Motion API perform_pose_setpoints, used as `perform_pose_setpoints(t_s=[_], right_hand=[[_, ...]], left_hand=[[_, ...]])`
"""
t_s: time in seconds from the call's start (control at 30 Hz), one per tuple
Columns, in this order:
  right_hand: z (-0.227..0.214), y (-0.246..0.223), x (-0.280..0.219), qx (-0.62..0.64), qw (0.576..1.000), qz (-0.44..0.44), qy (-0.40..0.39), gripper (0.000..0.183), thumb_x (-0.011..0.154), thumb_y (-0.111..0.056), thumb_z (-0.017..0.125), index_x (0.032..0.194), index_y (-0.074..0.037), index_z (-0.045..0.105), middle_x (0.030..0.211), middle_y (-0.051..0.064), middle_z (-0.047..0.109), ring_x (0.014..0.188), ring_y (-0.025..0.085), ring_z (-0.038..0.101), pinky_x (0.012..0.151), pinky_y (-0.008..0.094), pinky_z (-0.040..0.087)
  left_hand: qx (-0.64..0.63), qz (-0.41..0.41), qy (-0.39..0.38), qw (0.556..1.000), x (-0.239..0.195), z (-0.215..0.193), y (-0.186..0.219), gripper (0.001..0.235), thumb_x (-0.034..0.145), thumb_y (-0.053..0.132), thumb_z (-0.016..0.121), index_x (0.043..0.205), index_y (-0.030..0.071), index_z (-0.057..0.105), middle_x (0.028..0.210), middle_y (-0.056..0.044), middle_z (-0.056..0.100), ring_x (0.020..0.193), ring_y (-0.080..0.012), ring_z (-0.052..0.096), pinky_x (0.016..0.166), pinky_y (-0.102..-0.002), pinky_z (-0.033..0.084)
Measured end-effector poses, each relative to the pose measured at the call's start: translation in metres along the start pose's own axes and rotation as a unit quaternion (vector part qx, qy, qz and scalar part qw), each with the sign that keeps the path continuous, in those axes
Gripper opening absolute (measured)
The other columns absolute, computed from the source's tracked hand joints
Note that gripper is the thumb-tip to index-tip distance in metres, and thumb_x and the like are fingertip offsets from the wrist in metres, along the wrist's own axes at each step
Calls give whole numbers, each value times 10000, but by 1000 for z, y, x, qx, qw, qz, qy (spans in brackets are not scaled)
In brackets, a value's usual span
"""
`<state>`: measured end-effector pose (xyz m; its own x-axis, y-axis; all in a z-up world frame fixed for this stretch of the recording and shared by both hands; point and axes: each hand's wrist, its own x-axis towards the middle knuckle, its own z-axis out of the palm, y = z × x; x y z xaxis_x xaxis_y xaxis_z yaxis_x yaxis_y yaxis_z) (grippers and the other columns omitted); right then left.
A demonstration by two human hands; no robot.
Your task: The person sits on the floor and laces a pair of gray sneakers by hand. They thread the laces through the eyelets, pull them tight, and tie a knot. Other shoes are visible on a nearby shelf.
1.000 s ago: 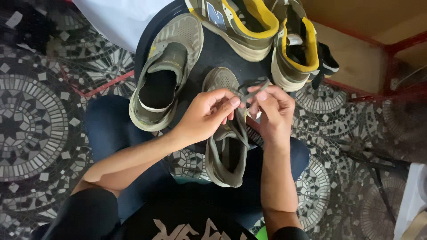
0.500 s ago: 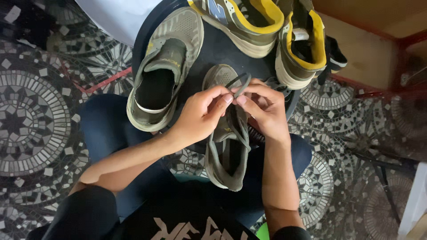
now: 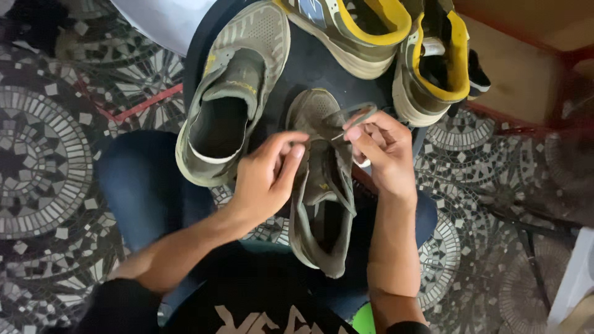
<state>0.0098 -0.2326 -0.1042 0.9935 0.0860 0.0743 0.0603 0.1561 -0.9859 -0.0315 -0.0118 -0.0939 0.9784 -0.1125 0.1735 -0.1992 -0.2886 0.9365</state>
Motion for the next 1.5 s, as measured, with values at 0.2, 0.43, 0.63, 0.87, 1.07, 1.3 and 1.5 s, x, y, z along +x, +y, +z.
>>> perform_pose_setpoints(t_s=[0.2,0.43,0.63,0.87,1.07,1.3,1.5], right_hand=[[3,9,5,-32,999,39,-8,138,996,-50,663,1026,84,649,790,193,632,477,86,486,418,206,388],[25,-6,26,-191,971,-48,-136,102,1019,-11,637,1010,74,692,836,170,608,857,288,618,827,367,504],[40,-15,35,-251,944,-21,-211,110,978,27,678,1081,5,710,941,171,688,795,281,623,744,397,499],[46,-9,39,-261,934,-14,-242,80,1007,18,630,1057,8,692,849,161,616,719,261,543,700,405,472],[44,-7,38,-248,941,29,-227,112,1006,4,647,1095,-1,715,839,132,624,730,175,516,694,371,453],[44,0,36,-231,945,29,-228,115,1012,-18,655,1105,-9,722,851,111,627,729,162,521,687,352,445],[42,3,36,-239,944,14,-226,122,1010,4,646,1098,-16,727,864,115,640,744,180,539,709,356,464]], left_hand=[[41,-64,-24,997,-12,0,-14,211,1031,246,598,1213,179,680,732,-98,697,605,-384,674,590,-472,538],[55,-126,-52,989,-8,2,-26,443,922,354,714,1290,157,565,682,-79,677,534,-385,693,536,-529,537],[63,-85,-18,994,-5,5,-25,415,907,308,729,1261,142,589,593,-24,654,495,-319,698,537,-434,569],[50,-77,-22,996,-5,5,-27,369,918,267,720,1233,126,587,595,-44,672,498,-338,692,526,-446,565],[46,-104,-47,992,-8,6,-29,415,930,322,685,1282,143,559,606,-31,680,498,-356,697,538,-496,564],[58,-116,-54,990,-9,9,-31,541,942,324,667,1373,70,461,753,-117,716,584,-453,702,608,-623,540],[51,-123,-62,989,-9,7,-29,552,937,325,665,1383,82,448,740,-93,699,600,-449,707,607,-608,547]])
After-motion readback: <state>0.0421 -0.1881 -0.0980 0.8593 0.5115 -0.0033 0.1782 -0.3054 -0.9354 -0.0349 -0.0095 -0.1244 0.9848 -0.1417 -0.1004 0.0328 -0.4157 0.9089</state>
